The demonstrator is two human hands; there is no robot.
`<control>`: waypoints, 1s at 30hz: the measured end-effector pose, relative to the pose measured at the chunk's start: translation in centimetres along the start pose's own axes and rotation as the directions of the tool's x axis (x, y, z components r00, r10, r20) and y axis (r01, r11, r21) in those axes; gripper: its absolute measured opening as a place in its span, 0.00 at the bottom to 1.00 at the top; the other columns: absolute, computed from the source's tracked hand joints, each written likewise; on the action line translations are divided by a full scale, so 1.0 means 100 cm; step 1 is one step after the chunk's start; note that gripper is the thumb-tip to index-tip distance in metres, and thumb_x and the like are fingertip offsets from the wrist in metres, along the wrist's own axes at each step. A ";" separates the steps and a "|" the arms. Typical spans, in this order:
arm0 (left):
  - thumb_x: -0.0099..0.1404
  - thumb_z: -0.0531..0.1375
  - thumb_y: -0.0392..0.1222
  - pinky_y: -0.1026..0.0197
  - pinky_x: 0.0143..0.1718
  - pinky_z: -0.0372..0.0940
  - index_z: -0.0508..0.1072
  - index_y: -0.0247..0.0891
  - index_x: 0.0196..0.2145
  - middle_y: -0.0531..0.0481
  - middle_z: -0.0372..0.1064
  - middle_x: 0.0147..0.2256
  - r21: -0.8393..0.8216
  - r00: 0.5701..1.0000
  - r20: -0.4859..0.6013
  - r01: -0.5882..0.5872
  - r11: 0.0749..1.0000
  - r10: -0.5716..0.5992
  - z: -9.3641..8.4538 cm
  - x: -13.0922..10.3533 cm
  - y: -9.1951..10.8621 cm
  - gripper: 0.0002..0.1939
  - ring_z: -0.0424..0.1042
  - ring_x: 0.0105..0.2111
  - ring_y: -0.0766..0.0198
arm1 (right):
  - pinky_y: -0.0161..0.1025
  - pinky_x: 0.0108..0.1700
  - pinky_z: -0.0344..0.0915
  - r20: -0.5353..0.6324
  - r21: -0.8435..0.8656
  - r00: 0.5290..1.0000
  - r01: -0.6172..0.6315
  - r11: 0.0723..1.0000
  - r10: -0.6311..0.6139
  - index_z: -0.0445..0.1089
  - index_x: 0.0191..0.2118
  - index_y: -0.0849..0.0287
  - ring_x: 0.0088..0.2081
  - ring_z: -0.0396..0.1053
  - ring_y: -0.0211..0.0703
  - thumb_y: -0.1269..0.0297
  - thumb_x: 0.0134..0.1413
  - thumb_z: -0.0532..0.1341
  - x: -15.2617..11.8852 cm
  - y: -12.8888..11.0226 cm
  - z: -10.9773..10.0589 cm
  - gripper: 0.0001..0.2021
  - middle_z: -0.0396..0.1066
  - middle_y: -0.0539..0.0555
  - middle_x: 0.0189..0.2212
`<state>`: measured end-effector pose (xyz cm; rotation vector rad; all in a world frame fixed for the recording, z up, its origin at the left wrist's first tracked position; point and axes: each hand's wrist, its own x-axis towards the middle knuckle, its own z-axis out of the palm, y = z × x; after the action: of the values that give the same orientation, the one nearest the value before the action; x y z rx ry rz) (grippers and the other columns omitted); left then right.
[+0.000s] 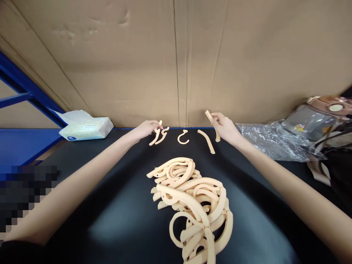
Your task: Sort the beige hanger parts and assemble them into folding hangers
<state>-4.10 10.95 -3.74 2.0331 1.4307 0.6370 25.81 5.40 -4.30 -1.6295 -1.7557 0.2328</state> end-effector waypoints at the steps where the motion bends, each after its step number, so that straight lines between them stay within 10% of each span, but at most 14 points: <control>1: 0.69 0.54 0.43 0.59 0.35 0.65 0.71 0.32 0.32 0.51 0.69 0.29 0.029 1.000 0.012 0.012 0.999 -0.013 -0.002 0.003 -0.009 0.13 0.69 0.30 0.66 | 0.42 0.41 0.67 -0.049 0.013 0.999 0.011 1.000 -0.011 0.67 0.43 0.60 0.37 0.72 0.45 0.63 0.57 0.51 -0.001 0.003 -0.001 0.12 0.74 0.57 0.37; 6: 0.68 0.56 0.43 0.53 0.45 0.65 0.70 0.32 0.44 0.45 0.69 0.42 0.150 0.999 -0.052 -0.007 0.989 0.015 0.007 0.006 -0.028 0.12 0.70 0.41 0.60 | 0.44 0.45 0.66 -0.146 0.018 0.978 0.153 0.988 -0.149 0.66 0.40 0.56 0.41 0.71 0.47 0.61 0.56 0.54 -0.020 0.013 -0.005 0.08 0.71 0.56 0.41; 13: 0.64 0.57 0.49 0.49 0.61 0.48 0.65 0.40 0.56 0.43 0.56 0.60 0.263 0.971 0.047 -0.240 0.934 0.236 0.029 -0.011 -0.023 0.24 0.51 0.62 0.52 | 0.45 0.50 0.64 0.207 -0.099 0.923 0.349 0.932 -0.323 0.69 0.39 0.56 0.46 0.69 0.45 0.70 0.58 0.49 -0.053 0.032 -0.004 0.12 0.70 0.56 0.45; 21: 0.63 0.49 0.29 0.43 0.62 0.45 0.57 0.30 0.61 0.36 0.47 0.64 0.304 0.999 -0.008 -0.041 0.952 0.046 0.042 -0.012 -0.019 0.27 0.43 0.65 0.48 | 0.44 0.39 0.66 0.134 -0.238 0.971 0.223 0.945 -0.195 0.68 0.42 0.59 0.40 0.70 0.49 0.58 0.59 0.55 -0.055 0.009 0.016 0.12 0.71 0.58 0.41; 30: 0.68 0.51 0.41 0.48 0.64 0.45 0.57 0.39 0.61 0.44 0.46 0.65 0.302 0.969 0.089 -0.249 0.920 0.232 0.012 -0.087 0.051 0.24 0.40 0.66 0.53 | 0.45 0.42 0.64 0.056 -0.363 0.983 0.184 0.913 -0.176 0.68 0.42 0.60 0.44 0.67 0.52 0.65 0.58 0.54 -0.053 -0.024 0.010 0.10 0.70 0.59 0.41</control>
<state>-2.62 1.12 -1.60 2.4820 1.3283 0.4743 22.95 0.37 -5.64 -1.7060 -2.0453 -0.1781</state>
